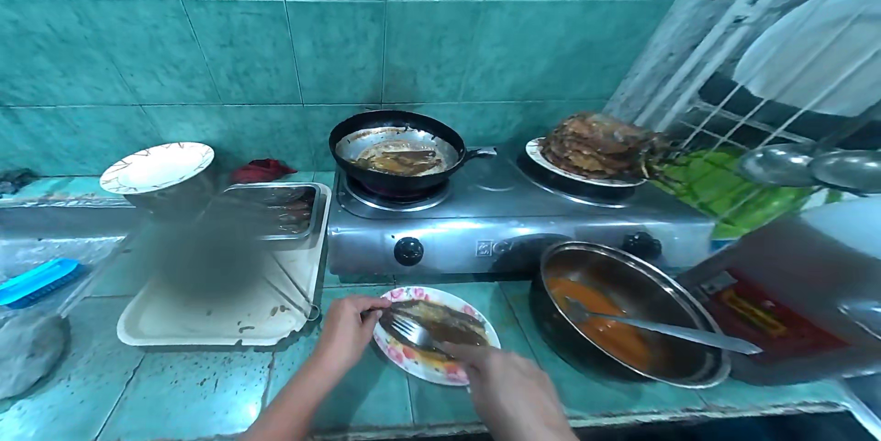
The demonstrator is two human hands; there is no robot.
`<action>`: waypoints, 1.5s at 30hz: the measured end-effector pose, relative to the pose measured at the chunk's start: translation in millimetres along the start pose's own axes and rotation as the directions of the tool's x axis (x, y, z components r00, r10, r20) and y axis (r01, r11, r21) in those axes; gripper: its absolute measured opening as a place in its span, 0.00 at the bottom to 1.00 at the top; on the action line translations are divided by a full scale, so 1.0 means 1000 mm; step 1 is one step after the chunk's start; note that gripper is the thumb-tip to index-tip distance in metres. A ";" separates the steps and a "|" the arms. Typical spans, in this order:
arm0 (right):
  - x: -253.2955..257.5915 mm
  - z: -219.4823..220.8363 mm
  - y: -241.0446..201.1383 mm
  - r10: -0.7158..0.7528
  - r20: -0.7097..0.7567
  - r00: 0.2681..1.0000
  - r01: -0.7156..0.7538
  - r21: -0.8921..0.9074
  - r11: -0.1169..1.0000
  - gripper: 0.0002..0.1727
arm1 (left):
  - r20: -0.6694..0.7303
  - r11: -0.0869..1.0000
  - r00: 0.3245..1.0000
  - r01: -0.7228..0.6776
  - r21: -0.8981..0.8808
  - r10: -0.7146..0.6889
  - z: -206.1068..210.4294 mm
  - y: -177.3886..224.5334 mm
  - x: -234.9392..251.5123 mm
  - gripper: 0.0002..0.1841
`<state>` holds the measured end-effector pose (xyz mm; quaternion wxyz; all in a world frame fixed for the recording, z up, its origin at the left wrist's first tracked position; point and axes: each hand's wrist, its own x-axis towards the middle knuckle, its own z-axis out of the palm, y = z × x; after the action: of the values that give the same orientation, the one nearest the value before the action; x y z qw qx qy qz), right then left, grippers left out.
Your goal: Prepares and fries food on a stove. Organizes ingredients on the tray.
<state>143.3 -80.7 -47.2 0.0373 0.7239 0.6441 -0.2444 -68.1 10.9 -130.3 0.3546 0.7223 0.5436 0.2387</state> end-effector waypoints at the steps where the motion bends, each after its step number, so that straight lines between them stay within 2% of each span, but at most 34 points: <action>1: -0.006 -0.002 0.008 -0.017 -0.060 0.998 0.019 0.021 1.000 0.24 | 0.000 1.000 1.000 -0.001 0.006 0.001 0.000 0.000 0.000 0.14; 3: -0.012 -0.001 0.024 -0.054 -0.137 0.989 0.055 0.007 0.998 0.24 | -0.003 1.000 1.000 -0.001 0.012 0.001 -0.001 0.001 0.000 0.14; 6: -0.013 0.019 0.042 -0.160 -0.236 0.958 0.146 -0.077 0.986 0.29 | -0.003 1.000 1.000 -0.007 0.017 0.007 -0.001 0.002 0.000 0.14; 8: -0.018 0.023 0.050 -0.254 -0.398 0.882 0.221 -0.129 0.967 0.31 | -0.006 1.000 1.000 -0.010 0.007 0.010 -0.002 0.003 0.002 0.13; 10: -0.024 0.021 0.058 -0.304 -0.492 0.816 0.245 -0.183 0.952 0.31 | -0.009 1.000 1.000 -0.009 -0.003 0.009 -0.003 0.004 0.002 0.13; 13: -0.024 0.033 0.064 -0.306 -0.463 0.832 0.223 -0.227 0.948 0.31 | -0.008 1.000 1.000 -0.003 -0.004 0.003 -0.002 0.005 0.003 0.13; 17: -0.031 0.023 0.064 -0.334 -0.521 0.786 0.209 -0.284 0.936 0.32 | -0.011 1.000 1.000 -0.018 -0.024 0.017 -0.002 0.004 0.004 0.13; 21: -0.030 0.030 0.068 -0.308 -0.479 0.822 0.174 -0.304 0.936 0.32 | -0.018 1.000 1.000 -0.012 -0.022 0.011 -0.002 0.003 0.005 0.12; 25: -0.036 0.015 0.067 -0.307 -0.531 0.790 0.163 -0.301 0.939 0.31 | -0.019 0.999 1.000 -0.004 -0.033 0.003 -0.003 0.004 0.004 0.12; 29: -0.029 0.027 0.066 -0.274 -0.469 0.840 0.146 -0.291 0.946 0.31 | -0.015 0.999 1.000 -0.010 -0.034 0.009 -0.003 0.002 0.004 0.12; 34: -0.030 0.014 0.056 -0.283 -0.531 0.799 0.139 -0.294 0.946 0.31 | 0.000 0.999 1.000 0.010 -0.044 -0.010 -0.004 0.004 0.004 0.12; 37: -0.020 0.031 0.053 -0.255 -0.479 0.840 0.129 -0.279 0.952 0.30 | 0.004 0.999 1.000 0.011 -0.043 -0.011 -0.004 0.004 0.004 0.12; 42: -0.025 0.018 0.054 -0.275 -0.538 0.797 0.143 -0.274 0.951 0.30 | 0.012 0.999 1.000 0.017 -0.047 -0.016 -0.005 0.004 0.004 0.12; 45: -0.021 0.028 0.048 -0.258 -0.479 0.839 0.130 -0.283 0.950 0.29 | 0.021 0.999 1.000 0.014 -0.030 -0.013 -0.004 0.004 0.004 0.12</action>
<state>179.5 -118.6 -75.8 -0.0728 0.6832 0.7258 0.0330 -67.4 15.0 -124.2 0.3729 0.7155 0.5412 0.2369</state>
